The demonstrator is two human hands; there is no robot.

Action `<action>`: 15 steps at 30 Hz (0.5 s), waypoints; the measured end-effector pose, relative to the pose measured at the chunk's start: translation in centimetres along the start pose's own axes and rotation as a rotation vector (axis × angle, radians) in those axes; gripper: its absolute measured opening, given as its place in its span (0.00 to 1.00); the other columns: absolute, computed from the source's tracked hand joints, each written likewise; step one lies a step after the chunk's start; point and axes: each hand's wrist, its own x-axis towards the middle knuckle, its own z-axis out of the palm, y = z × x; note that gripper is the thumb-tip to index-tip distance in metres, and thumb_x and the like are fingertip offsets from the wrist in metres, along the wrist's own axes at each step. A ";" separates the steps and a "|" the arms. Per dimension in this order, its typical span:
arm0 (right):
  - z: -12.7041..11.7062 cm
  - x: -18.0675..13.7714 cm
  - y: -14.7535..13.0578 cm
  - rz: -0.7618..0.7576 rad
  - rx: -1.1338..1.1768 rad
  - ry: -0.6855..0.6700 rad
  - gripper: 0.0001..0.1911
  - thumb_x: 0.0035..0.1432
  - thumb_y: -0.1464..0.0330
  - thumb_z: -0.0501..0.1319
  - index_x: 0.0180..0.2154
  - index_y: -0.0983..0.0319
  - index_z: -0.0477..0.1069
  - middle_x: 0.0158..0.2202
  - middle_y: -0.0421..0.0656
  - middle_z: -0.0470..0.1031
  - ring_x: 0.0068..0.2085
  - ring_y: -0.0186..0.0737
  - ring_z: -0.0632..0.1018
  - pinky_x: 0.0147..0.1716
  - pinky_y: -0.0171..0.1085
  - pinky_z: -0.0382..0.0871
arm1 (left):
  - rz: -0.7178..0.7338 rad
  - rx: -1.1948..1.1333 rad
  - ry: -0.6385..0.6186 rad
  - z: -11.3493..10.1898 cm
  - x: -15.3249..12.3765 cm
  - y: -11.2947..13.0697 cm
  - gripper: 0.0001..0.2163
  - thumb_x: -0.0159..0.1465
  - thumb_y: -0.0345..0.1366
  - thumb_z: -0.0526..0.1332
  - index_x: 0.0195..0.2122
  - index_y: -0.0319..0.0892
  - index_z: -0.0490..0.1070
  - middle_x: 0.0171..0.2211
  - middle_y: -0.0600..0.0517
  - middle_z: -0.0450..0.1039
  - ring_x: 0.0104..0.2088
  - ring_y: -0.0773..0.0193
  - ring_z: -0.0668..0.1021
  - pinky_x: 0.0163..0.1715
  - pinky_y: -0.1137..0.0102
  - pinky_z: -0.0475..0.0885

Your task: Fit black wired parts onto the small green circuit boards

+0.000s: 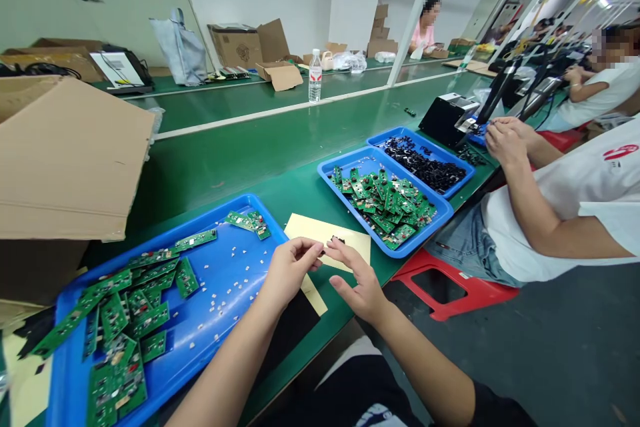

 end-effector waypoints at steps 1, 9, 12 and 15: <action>0.0 -0.1 0.0 0.002 -0.011 0.003 0.29 0.63 0.60 0.53 0.63 0.56 0.51 0.52 0.48 0.73 0.57 0.48 0.70 0.54 0.52 0.67 | -0.011 -0.007 0.003 0.2 0.0 0.0 0.17 0.48 0.49 0.66 0.27 0.38 0.74 0.23 0.51 0.75 0.24 0.66 0.76 0.28 0.72 0.72; 0.3 -0.9 0.7 -0.037 -0.177 0.010 0.31 0.63 0.62 0.54 0.64 0.57 0.47 0.54 0.50 0.70 0.57 0.49 0.70 0.54 0.53 0.67 | -0.009 0.150 0.059 1.4 0.7 -0.4 0.15 0.52 0.47 0.63 0.20 0.39 0.69 0.18 0.53 0.70 0.20 0.67 0.73 0.24 0.71 0.68; 0.3 -1.0 1.0 -0.067 -0.236 0.001 0.32 0.63 0.62 0.54 0.65 0.57 0.46 0.55 0.50 0.70 0.57 0.50 0.69 0.53 0.53 0.68 | 0.038 0.240 0.073 1.5 1.1 -0.5 0.14 0.52 0.46 0.62 0.20 0.41 0.66 0.17 0.55 0.68 0.19 0.68 0.70 0.23 0.72 0.65; 0.1 -0.9 1.3 -0.083 -0.297 -0.002 0.32 0.63 0.64 0.54 0.65 0.59 0.45 0.55 0.51 0.70 0.58 0.49 0.68 0.54 0.52 0.67 | 0.046 0.232 0.012 1.7 1.6 -0.6 0.15 0.52 0.48 0.62 0.20 0.41 0.64 0.15 0.57 0.65 0.18 0.68 0.68 0.23 0.72 0.63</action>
